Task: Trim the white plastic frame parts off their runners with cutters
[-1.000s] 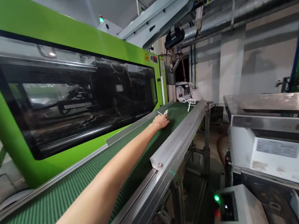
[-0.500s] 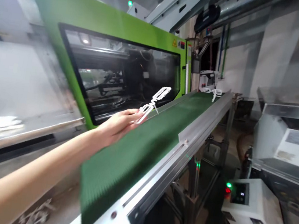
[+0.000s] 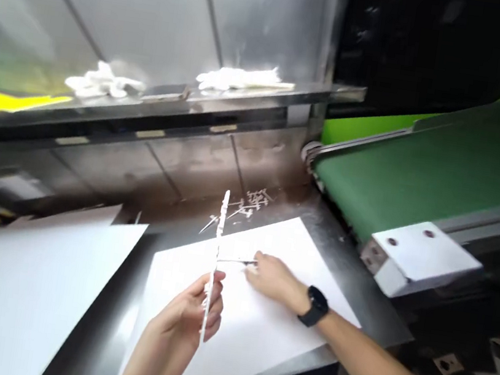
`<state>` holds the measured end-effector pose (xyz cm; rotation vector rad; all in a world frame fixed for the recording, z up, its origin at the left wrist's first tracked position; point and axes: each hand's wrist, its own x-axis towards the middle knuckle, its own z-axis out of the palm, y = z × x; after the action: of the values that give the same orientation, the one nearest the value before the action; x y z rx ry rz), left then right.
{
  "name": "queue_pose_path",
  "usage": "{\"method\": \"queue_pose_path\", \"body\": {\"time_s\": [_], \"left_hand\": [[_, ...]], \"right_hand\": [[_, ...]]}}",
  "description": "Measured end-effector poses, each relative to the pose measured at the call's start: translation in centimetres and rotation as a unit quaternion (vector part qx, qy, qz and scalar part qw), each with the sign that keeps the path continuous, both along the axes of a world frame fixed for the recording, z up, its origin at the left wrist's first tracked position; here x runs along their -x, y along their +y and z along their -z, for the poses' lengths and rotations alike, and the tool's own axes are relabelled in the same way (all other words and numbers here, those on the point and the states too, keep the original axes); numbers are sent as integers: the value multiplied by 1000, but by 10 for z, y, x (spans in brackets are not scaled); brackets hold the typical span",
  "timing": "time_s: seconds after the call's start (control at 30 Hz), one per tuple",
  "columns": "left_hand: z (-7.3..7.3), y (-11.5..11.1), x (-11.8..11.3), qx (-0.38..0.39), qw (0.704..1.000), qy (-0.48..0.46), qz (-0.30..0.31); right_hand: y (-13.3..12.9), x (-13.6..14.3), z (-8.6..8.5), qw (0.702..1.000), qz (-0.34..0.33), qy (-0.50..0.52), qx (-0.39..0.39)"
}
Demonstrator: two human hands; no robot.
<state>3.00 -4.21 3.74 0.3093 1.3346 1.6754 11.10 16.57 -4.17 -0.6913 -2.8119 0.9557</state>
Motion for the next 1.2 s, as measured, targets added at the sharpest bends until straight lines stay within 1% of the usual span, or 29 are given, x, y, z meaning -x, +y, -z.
{"method": "queue_pose_path", "body": {"time_s": [0.07,0.13,0.27,0.37,0.47,0.6,0.67,0.73,0.8,0.9,1.03,1.1,1.2], "left_hand": [[-4,-9,10,-8,998,-59,-24],[-7,-9,27,-27,996,-81,-25],[-11,7,61,-78,991,-108,-13],[-12,22,73,-102,986,-129,24],[-5,33,75,-133,981,-134,47],[18,38,73,-167,973,-151,45],[30,38,73,-169,970,-169,36],[37,38,72,-166,967,-191,33],[41,39,71,-168,961,-213,41],[42,41,72,-177,950,-252,52],[46,44,79,-183,943,-277,31],[48,45,83,-186,942,-280,19],[50,45,86,-185,938,-294,13]], "right_hand": [[5,1,11,1000,2,-14,8],[12,-2,14,1000,4,-25,12],[18,-6,11,999,19,-30,23],[19,-7,11,998,32,-27,46],[19,-7,11,996,48,-25,74],[19,-8,7,992,78,-24,97],[18,-10,3,990,87,-27,106],[16,-12,-1,989,91,-24,118],[14,-15,-5,988,93,-10,127],[11,-19,-9,985,88,26,146],[11,-21,-9,977,74,62,192],[12,-22,-9,976,75,70,191],[11,-23,-11,980,73,77,169]]}}
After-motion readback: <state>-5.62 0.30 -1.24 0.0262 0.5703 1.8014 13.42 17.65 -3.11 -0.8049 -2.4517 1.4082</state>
